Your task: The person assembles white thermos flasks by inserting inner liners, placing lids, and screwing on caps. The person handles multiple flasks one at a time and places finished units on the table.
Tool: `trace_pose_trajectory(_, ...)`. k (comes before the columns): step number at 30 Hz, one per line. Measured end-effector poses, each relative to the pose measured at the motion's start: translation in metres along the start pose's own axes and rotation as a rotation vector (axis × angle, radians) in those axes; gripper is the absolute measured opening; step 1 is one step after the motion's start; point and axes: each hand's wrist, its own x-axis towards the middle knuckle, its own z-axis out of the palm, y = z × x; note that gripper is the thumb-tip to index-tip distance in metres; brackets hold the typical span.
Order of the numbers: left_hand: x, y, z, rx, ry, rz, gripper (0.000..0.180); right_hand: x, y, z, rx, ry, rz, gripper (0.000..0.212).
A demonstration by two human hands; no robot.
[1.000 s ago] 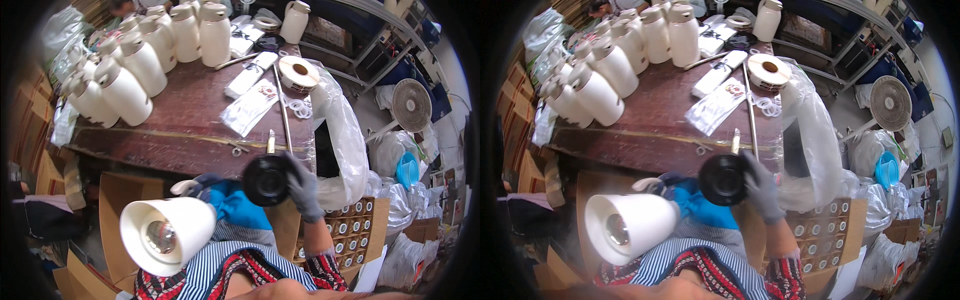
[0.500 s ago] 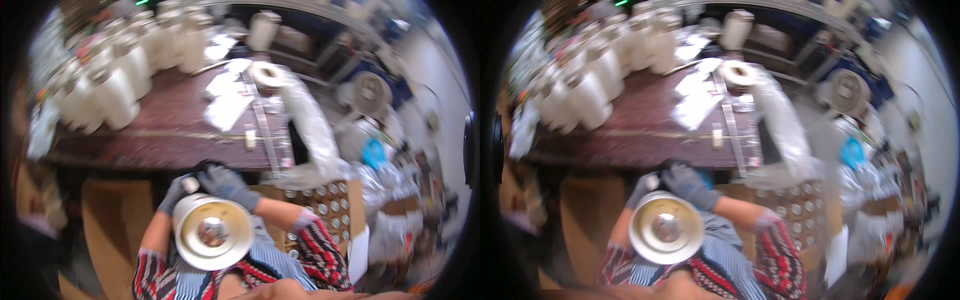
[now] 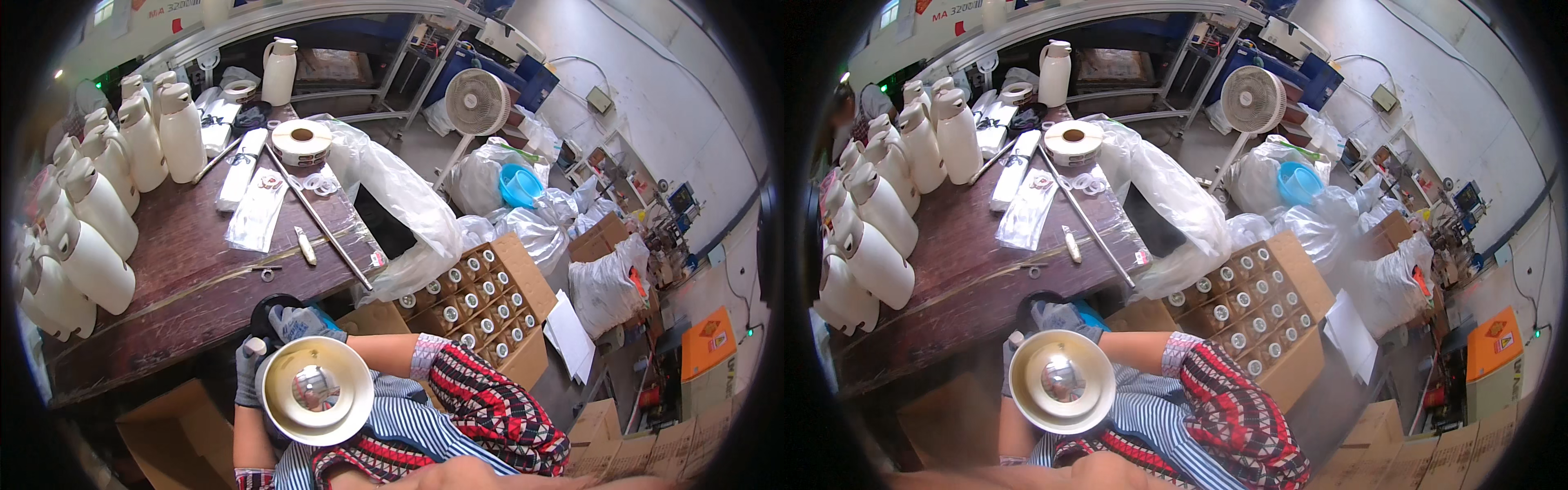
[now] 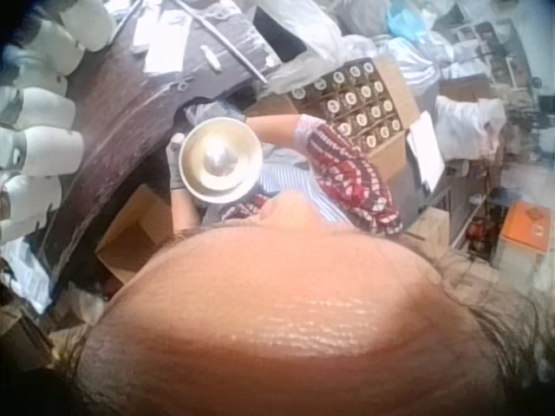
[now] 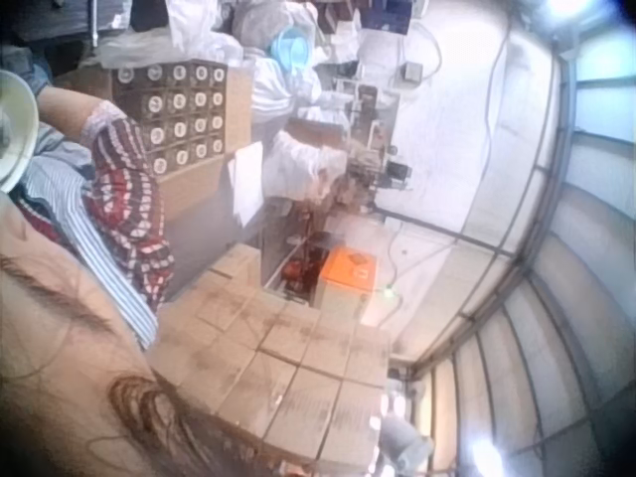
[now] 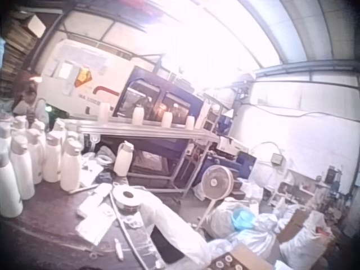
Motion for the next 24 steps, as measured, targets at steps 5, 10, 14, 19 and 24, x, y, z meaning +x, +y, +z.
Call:
trace_pose_trajectory(5,0.020,-0.012,0.001,-0.035,-0.085,0.009,0.017,-0.006,0.015,0.002,-0.118,0.452,-0.416,0.047)
trace_pose_trajectory(10,0.023,-0.008,0.006,-0.150,-0.066,-0.006,0.015,0.020,-0.009,0.019,-0.091,0.300,-0.040,0.031)
trace_pose_trajectory(14,0.001,0.024,0.016,0.145,-0.009,0.137,0.030,0.027,-0.007,-0.018,0.048,0.432,-0.059,0.048)
trace_pose_trajectory(19,0.002,0.030,0.017,-0.106,-0.095,0.109,0.047,0.016,0.053,0.002,1.120,0.137,0.094,0.046)
trace_pose_trajectory(24,-0.038,0.017,-0.004,-0.224,-0.032,0.315,0.055,0.029,0.061,-0.024,0.238,0.673,-0.082,0.035)
